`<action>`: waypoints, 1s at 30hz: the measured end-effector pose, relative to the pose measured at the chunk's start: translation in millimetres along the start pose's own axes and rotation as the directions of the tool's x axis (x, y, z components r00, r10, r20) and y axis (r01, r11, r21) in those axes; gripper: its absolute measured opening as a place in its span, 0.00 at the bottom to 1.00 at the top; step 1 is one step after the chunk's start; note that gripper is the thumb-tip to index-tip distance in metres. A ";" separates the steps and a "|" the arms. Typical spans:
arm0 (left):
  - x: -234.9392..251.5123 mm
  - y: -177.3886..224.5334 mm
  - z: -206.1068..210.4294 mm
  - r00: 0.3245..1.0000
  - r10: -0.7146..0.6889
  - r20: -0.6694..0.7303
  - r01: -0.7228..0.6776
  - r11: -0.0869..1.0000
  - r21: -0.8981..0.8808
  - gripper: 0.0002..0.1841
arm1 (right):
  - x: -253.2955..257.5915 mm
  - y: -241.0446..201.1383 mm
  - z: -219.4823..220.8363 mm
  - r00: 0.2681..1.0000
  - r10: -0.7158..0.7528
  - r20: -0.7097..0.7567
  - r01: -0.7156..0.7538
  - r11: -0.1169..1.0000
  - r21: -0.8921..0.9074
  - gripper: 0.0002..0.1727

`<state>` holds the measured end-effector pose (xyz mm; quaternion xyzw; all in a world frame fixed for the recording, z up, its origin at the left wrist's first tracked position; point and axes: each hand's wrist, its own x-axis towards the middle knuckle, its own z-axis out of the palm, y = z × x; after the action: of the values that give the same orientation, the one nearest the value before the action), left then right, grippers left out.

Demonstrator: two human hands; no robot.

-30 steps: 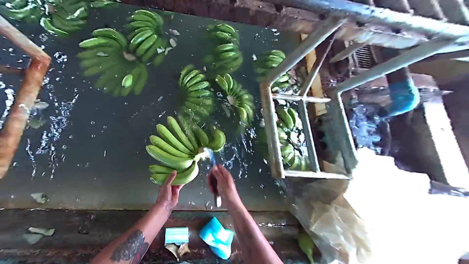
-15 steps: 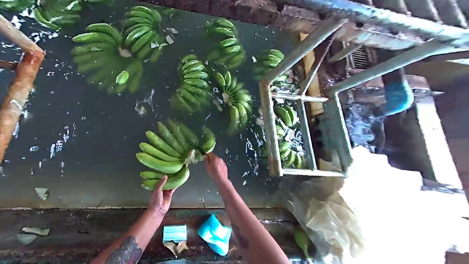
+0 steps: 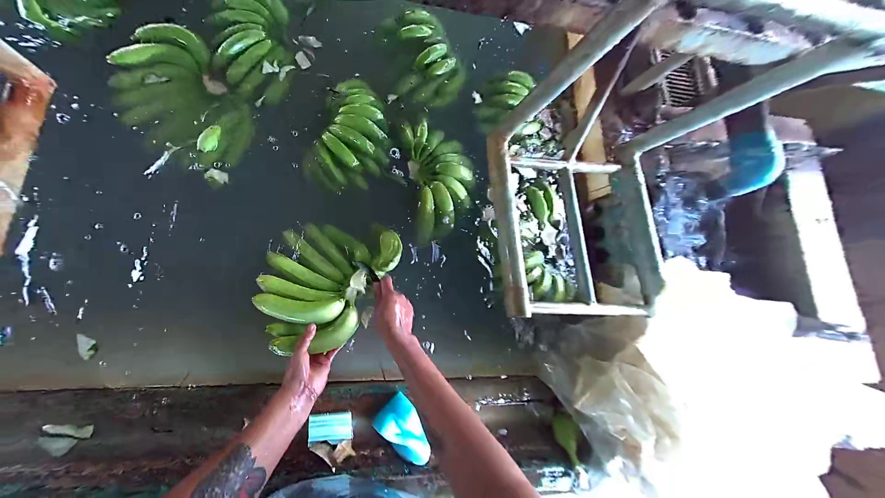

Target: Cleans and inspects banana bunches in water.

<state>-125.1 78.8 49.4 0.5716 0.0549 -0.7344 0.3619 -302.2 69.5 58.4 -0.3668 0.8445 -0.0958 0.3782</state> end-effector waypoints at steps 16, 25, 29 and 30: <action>11.8 -2.3 -15.5 1.000 -0.026 0.005 0.026 0.999 0.043 0.18 | -32.5 62.5 14.6 0.943 0.236 0.234 -0.319 0.444 0.837 0.18; 22.0 -13.4 -13.0 0.991 0.074 0.114 -0.093 0.981 0.169 0.21 | -71.4 4.0 -8.4 0.915 -0.136 0.380 -0.185 0.696 0.694 0.19; 49.5 34.2 -54.0 0.993 0.004 0.115 -0.057 0.884 0.464 0.24 | -76.8 -3.4 -24.6 0.963 -0.184 0.195 0.155 0.976 0.154 0.26; 57.7 51.6 -59.4 0.995 -0.032 0.089 -0.021 0.845 0.535 0.25 | -61.8 -2.0 -15.0 0.960 -0.238 0.148 0.235 0.971 0.036 0.28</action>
<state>-51.8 43.3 -4.4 0.6140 -0.1675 -0.7480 0.1882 -284.4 109.1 104.9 -0.4678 0.7626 -0.1200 0.4303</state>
